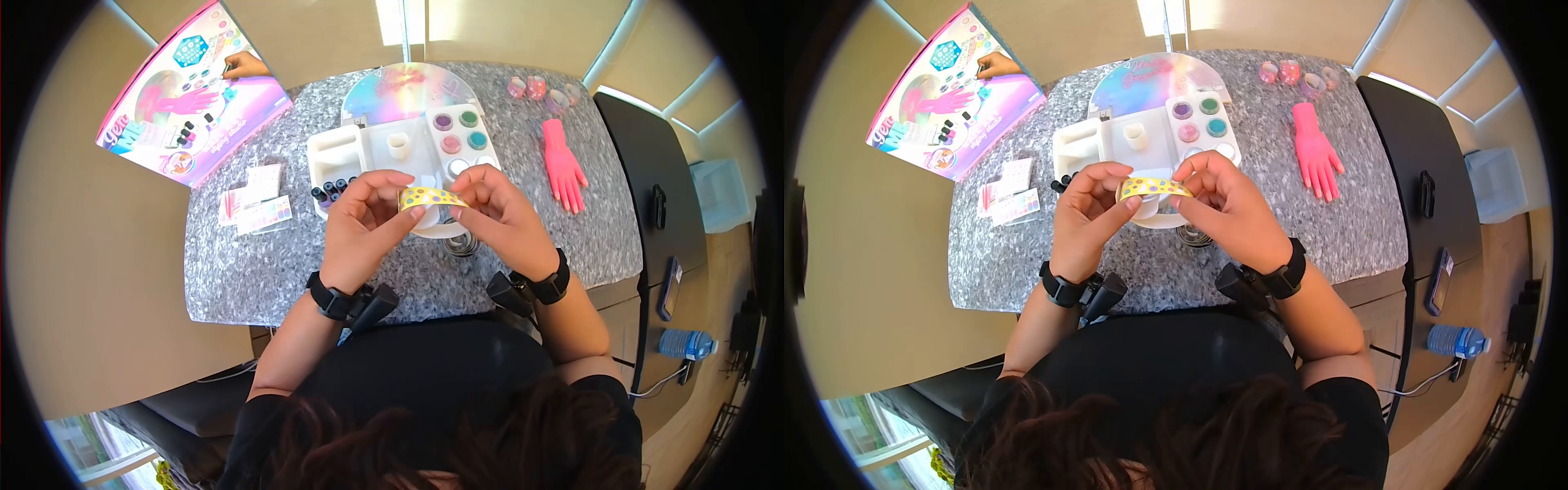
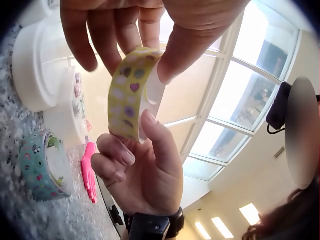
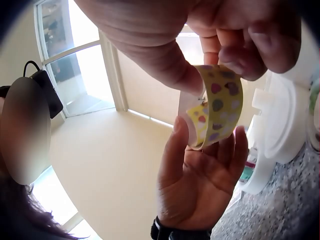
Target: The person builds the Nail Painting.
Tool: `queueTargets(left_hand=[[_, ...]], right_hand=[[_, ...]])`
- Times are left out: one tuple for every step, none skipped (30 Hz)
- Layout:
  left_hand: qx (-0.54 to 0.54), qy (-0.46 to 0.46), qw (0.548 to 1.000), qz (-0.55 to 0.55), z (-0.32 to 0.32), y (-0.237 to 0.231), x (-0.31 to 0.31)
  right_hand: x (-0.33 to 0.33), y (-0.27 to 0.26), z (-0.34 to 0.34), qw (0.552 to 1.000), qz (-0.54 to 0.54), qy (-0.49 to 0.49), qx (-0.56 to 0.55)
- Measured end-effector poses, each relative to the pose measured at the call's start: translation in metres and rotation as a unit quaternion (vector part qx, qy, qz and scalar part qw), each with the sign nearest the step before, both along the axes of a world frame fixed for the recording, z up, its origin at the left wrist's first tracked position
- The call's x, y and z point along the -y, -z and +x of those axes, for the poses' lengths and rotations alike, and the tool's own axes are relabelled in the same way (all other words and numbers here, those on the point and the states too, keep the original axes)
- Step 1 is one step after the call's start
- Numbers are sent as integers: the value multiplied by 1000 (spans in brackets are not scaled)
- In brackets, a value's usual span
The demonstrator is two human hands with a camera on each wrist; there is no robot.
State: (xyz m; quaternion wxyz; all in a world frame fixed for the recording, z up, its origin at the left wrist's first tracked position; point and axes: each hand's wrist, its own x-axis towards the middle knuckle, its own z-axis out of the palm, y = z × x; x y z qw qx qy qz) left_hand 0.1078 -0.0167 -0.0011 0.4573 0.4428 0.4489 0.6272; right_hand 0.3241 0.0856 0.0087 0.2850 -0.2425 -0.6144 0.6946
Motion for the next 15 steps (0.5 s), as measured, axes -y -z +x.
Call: queueTargets(left_hand=[[14, 6, 1000, -14, 1, 0, 0], [15, 10, 1000, -17, 2, 1, -1], [6, 20, 999, -25, 4, 2, -1], [-1, 30, 999, -33, 5, 4, -1], [-1, 32, 999, -36, 5, 3, 0], [-16, 27, 997, -73, 6, 1, 0], [-30, 21, 993, -111, 6, 0, 0], [-30, 22, 993, -113, 6, 0, 0], [-41, 25, 991, -124, 6, 1, -2], [-51, 27, 989, -134, 6, 1, -2], [-51, 27, 989, -136, 8, 0, -2], [-85, 21, 984, -156, 10, -3, -2], [-119, 15, 977, -175, 13, -4, -2], [-119, 15, 977, -177, 15, -3, -1], [-173, 7, 971, -163, 16, -1, -1]], right_hand=[[2, 2, 3, 1000, 7, 12, -5], [4, -1, 7, 1000, 4, 16, -5], [6, -9, 12, 1000, 2, 21, 13], [8, -13, 17, 999, 0, 25, 32], [8, -10, 20, 999, -3, 27, 32], [8, -6, 24, 997, 22, 47, 60], [8, -3, 27, 993, 48, 67, 88], [9, -3, 28, 993, 46, 67, 88], [10, -2, 30, 989, 57, 81, 113], [11, -2, 32, 984, 68, 95, 137], [11, 0, 33, 984, 66, 94, 138], [11, 3, 34, 981, 73, 94, 152], [11, 7, 36, 978, 81, 94, 167], [10, 12, 37, 978, 79, 93, 167], [8, 18, 37, 972, 113, 107, 178]])
